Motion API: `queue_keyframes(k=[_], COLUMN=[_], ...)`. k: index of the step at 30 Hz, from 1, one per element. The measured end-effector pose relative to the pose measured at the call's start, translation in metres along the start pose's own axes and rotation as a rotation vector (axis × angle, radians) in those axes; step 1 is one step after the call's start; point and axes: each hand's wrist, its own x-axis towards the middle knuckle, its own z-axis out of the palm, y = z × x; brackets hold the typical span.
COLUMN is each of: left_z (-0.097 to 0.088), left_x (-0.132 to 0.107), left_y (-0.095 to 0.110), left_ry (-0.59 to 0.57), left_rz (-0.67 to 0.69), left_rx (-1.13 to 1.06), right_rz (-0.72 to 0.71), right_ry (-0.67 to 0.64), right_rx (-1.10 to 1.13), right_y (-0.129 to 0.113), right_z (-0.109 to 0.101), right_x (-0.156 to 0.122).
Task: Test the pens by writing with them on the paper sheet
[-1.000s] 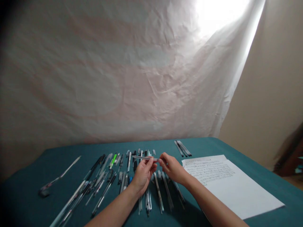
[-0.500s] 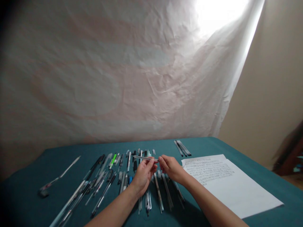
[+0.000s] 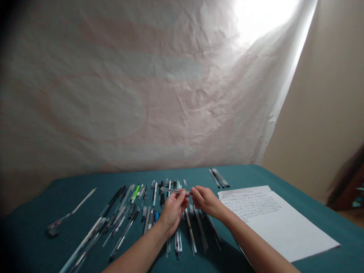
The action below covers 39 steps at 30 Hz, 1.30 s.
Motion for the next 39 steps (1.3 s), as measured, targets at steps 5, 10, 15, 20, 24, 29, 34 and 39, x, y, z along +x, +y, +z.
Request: queue_keyframes(k=[5,10,15,20,24,29,34,39], left_z=[0.001,0.0,0.005,0.017,0.029,0.037,0.047,0.053], left_x=[-0.001,-0.001,-0.003,-0.012,-0.02,-0.026,-0.047,-0.072], left_y=[0.0,0.001,0.002,-0.002,-0.005,-0.004,-0.002,-0.01], left_ry=[0.007,0.02,-0.016,-0.18,-0.231,-0.267,-0.492,-0.678], left_rz=[-0.01,-0.006,-0.023,-0.15,-0.245,-0.215,-0.037,0.388], left_rx=[-0.011,0.004,0.066,0.163,0.271,0.382,0.816,1.371], right_rz=[-0.053,-0.041,-0.025,-0.173,-0.282,-0.249,-0.088,0.054], right_ry=[-0.039,-0.04,-0.034,-0.027,-0.133,-0.07,0.044,0.259], right_rx=[-0.011,-0.028,0.016,-0.163,-0.311,-0.32,0.011,0.058], right_y=[-0.006,-0.004,-0.004,-0.007,-0.007,-0.011,-0.016,0.006], right_z=[-0.005,0.0,-0.01,-0.017,-0.013,-0.023,-0.066,-0.1], right_x=[-0.004,-0.003,0.0,-0.002,-0.004,-0.004,-0.006,-0.028])
